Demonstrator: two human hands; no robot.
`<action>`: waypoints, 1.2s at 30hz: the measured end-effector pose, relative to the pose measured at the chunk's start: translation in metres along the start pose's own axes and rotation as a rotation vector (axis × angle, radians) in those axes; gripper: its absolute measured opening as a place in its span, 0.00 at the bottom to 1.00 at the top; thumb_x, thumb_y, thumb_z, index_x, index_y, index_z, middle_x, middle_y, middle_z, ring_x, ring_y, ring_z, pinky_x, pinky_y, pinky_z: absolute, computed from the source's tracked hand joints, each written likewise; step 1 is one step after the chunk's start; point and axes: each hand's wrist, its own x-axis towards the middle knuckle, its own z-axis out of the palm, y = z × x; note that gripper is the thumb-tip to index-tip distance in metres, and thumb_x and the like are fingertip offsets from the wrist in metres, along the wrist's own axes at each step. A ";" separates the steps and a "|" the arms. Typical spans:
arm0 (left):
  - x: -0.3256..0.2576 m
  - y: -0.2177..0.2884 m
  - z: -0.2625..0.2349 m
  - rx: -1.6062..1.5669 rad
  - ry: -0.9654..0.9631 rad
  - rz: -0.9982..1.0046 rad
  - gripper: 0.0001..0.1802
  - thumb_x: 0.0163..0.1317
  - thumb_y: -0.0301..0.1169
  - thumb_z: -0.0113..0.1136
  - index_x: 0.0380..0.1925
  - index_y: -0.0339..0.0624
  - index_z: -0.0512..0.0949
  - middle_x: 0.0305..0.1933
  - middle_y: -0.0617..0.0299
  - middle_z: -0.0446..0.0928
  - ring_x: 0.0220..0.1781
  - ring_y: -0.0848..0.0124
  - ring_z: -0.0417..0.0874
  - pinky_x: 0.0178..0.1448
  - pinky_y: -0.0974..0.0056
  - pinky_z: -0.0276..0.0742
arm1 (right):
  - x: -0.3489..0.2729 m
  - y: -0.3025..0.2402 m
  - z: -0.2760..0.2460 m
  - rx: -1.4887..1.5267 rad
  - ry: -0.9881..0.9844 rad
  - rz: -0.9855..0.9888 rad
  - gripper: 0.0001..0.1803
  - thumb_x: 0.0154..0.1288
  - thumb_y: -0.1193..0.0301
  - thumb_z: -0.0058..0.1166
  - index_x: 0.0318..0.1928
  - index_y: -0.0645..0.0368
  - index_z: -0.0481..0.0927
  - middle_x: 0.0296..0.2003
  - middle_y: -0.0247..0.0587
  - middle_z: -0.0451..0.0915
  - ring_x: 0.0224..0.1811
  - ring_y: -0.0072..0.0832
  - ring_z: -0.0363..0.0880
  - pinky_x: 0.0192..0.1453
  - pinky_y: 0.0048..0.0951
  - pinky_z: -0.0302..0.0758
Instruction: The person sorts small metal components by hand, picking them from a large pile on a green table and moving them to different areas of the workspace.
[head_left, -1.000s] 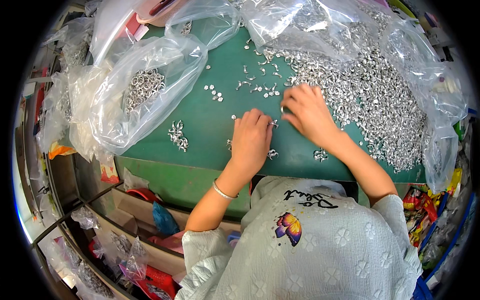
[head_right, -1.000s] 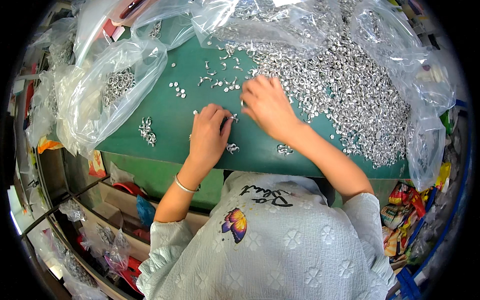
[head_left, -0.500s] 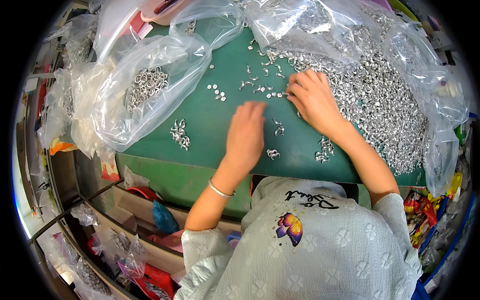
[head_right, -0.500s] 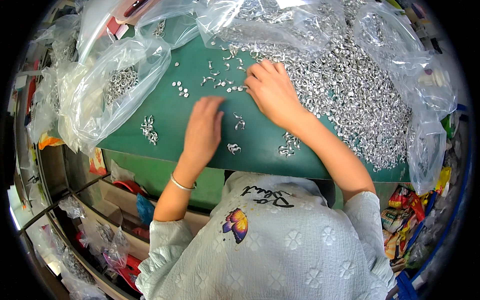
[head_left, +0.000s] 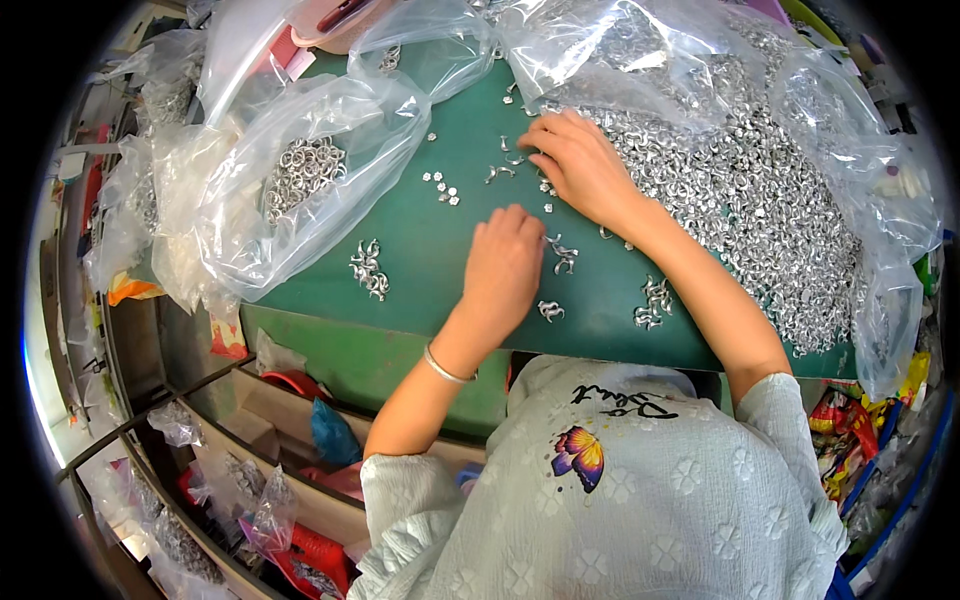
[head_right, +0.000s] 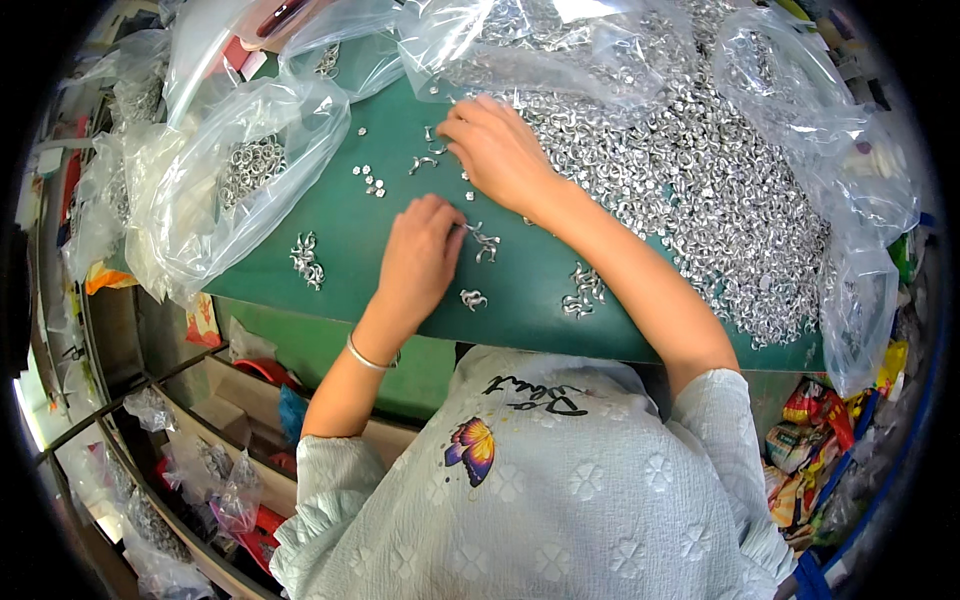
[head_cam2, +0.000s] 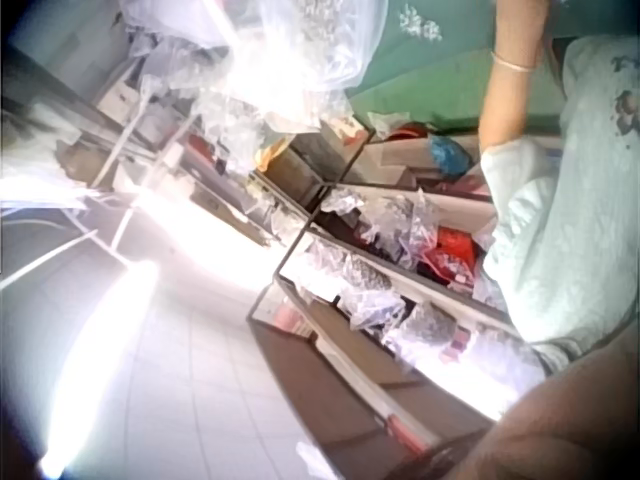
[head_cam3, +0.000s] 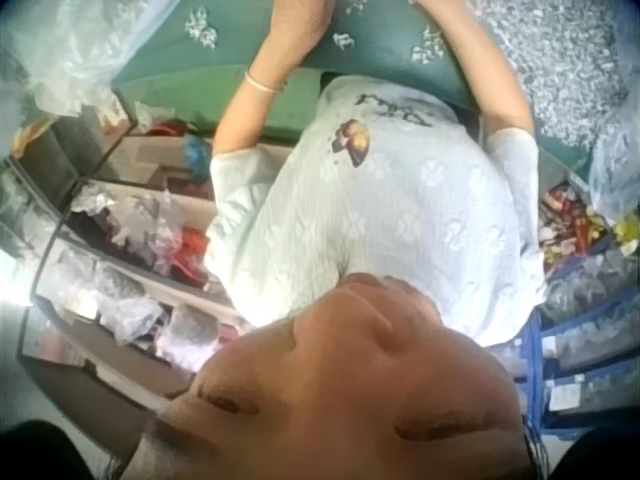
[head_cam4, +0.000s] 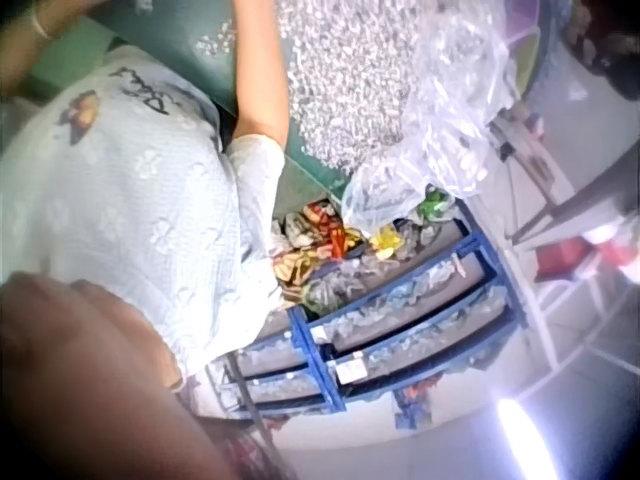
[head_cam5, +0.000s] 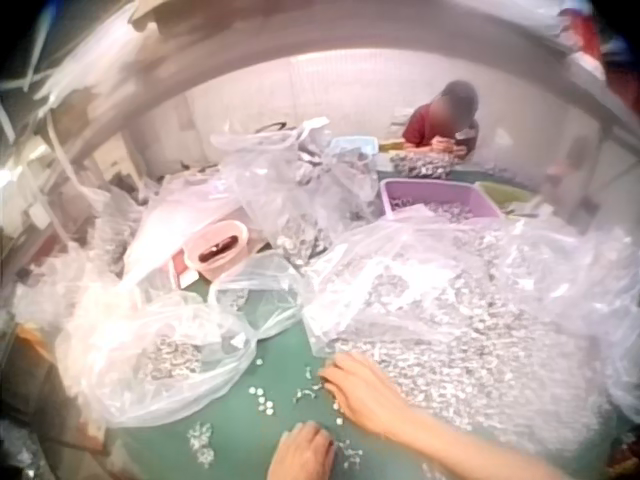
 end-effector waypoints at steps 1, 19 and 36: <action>-0.002 0.004 -0.002 -0.023 0.004 0.000 0.09 0.54 0.21 0.62 0.36 0.36 0.76 0.37 0.55 0.74 0.43 0.55 0.75 0.45 0.55 0.70 | 0.003 0.001 0.004 -0.030 -0.025 -0.012 0.08 0.56 0.74 0.60 0.38 0.59 0.82 0.39 0.37 0.76 0.48 0.38 0.72 0.52 0.41 0.69; 0.027 -0.046 -0.005 0.042 0.245 -0.167 0.03 0.57 0.23 0.61 0.30 0.37 0.76 0.34 0.54 0.73 0.40 0.55 0.75 0.44 0.55 0.68 | 0.001 -0.004 0.009 -0.043 -0.125 -0.092 0.10 0.55 0.72 0.63 0.38 0.57 0.80 0.42 0.35 0.76 0.49 0.35 0.71 0.52 0.35 0.65; -0.004 0.001 -0.001 -0.125 0.039 -0.015 0.06 0.55 0.18 0.60 0.33 0.34 0.77 0.36 0.53 0.74 0.39 0.53 0.76 0.45 0.55 0.73 | 0.007 0.009 -0.006 -0.009 -0.040 0.075 0.03 0.59 0.75 0.57 0.34 0.58 0.82 0.33 0.39 0.79 0.44 0.39 0.74 0.52 0.40 0.66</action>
